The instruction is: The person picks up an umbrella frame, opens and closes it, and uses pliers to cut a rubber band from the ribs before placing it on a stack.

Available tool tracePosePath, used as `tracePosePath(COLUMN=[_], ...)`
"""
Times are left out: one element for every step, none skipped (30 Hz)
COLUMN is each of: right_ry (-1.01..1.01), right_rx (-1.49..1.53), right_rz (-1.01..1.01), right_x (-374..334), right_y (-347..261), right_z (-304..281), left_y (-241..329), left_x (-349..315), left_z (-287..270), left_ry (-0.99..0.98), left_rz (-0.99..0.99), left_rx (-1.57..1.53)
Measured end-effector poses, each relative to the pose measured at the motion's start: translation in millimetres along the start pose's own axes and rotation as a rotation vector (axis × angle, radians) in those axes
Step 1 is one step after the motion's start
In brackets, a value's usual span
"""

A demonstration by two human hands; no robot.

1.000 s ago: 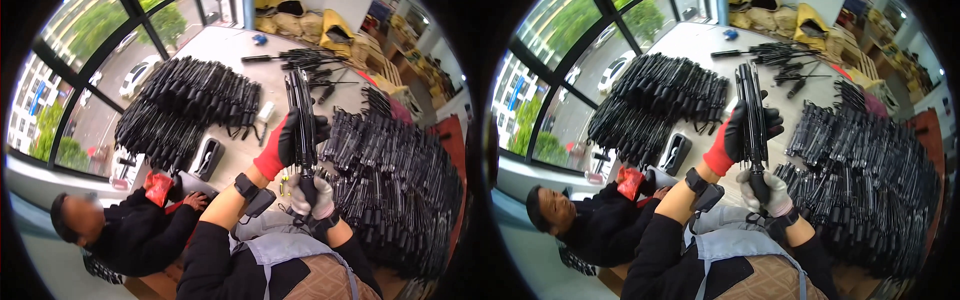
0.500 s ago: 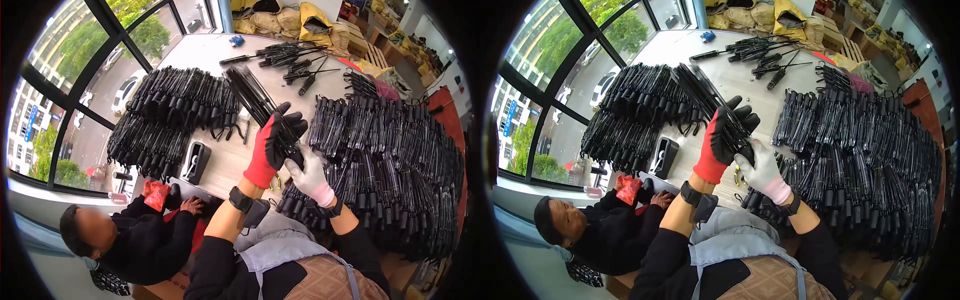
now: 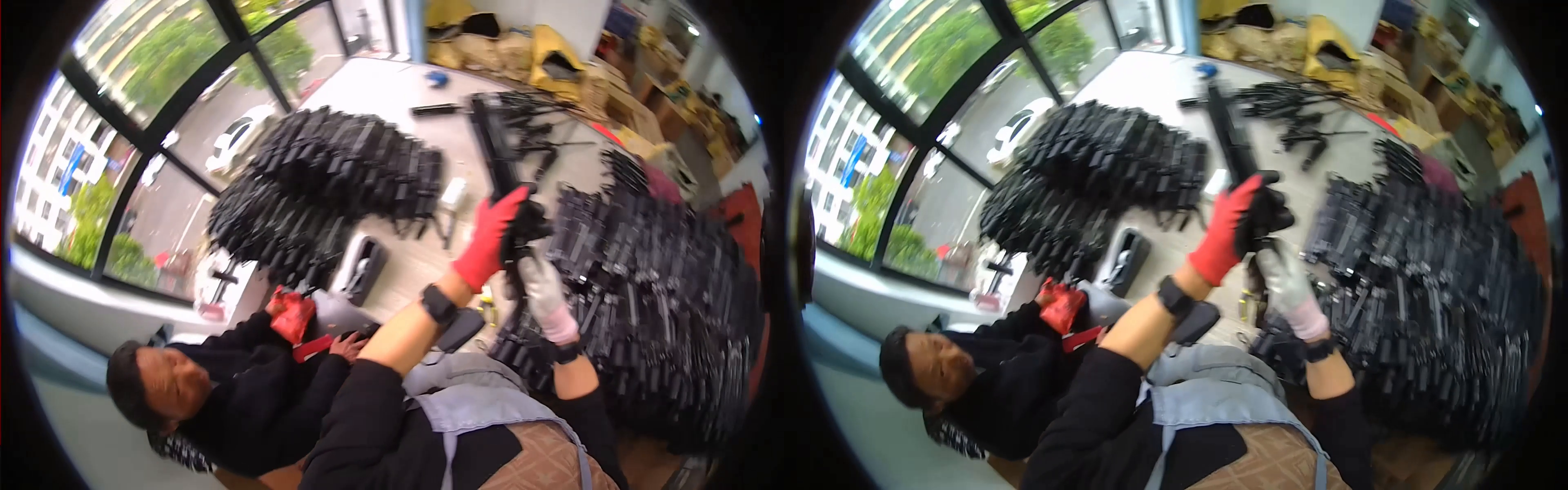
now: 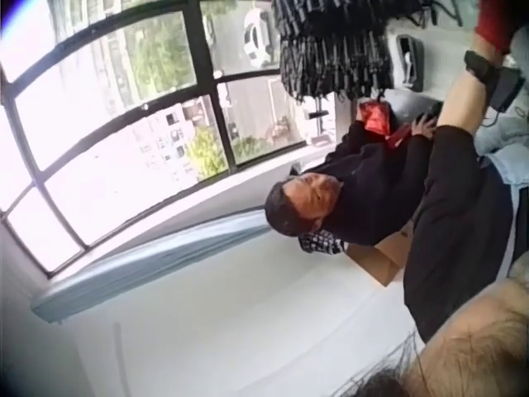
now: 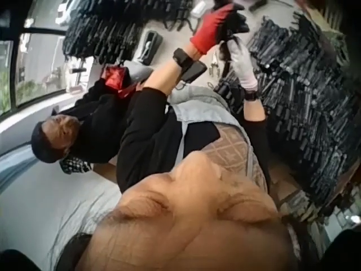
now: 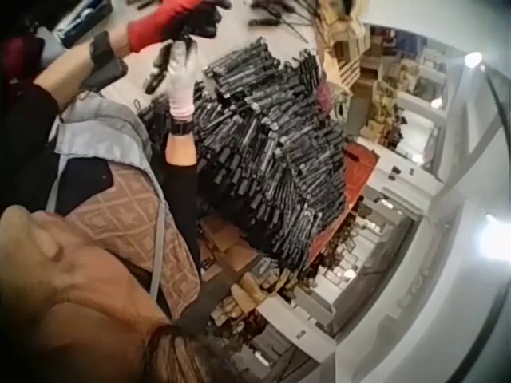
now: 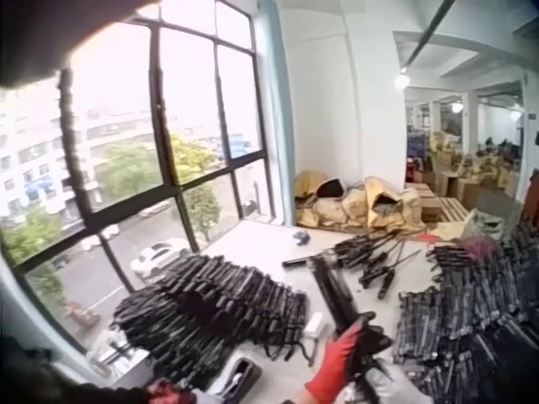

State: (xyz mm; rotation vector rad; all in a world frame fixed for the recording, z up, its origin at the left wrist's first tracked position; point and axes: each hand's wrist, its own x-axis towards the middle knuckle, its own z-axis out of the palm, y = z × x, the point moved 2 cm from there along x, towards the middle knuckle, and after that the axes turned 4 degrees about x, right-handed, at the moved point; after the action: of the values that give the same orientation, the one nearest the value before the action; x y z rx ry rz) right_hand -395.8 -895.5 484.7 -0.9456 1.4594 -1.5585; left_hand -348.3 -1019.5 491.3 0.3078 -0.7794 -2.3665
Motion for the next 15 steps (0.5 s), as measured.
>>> tracePosePath(right_ry=[0.025,0.035,0.099,0.122,0.168,0.157,0.122,0.230,0.336,0.305,0.362,0.339,0.321,0.215,0.348], right_rx=[-0.015,-0.032,-0.105,-0.107,-0.116,-0.050,-0.049,-0.057,-0.065,-0.063,-0.489,-0.450,-0.415,0.050,0.016], right_rz=[0.015,0.018,0.019,0.012,0.006,-0.013,-0.016,-0.066,-0.120,-0.126,-0.458,-0.452,-0.448,-0.073,-0.158], right_x=[3,6,5,4,0,2,7,10,14,20,26,29,30,28,32], right_y=[12,22,22,24,25,28,33,38,42,47,48,36,21,-11,-22], right_z=[-5,-12,-8,-6,-10,-7,-3,-1,-2,-12,-29,-23,-19,-9,-31], left_y=[3,9,11,11,9,12,10,8,10,13,14,20,25,37,43], left_x=[0,-1,0,0,0,-3,2,7,13,17,24,31,38,43,41], left_z=[0,7,9,9,17,21,20,20,21,23,28,35,44,57,85], left_ry=[0.003,0.006,0.035,0.069,0.076,0.089,0.109,0.113,0.123,0.134,0.132,0.102,0.066,-0.008,-0.138], left_rz=[-0.001,0.013,0.040,0.064,0.078,0.109,0.137,0.190,0.232,0.273,0.247,0.267,0.286,0.347,0.350], left_rx=[0.035,0.073,0.104,0.134,0.138,0.149,0.150,0.190,0.211,0.231,0.222,0.210,0.195,0.181,0.236])
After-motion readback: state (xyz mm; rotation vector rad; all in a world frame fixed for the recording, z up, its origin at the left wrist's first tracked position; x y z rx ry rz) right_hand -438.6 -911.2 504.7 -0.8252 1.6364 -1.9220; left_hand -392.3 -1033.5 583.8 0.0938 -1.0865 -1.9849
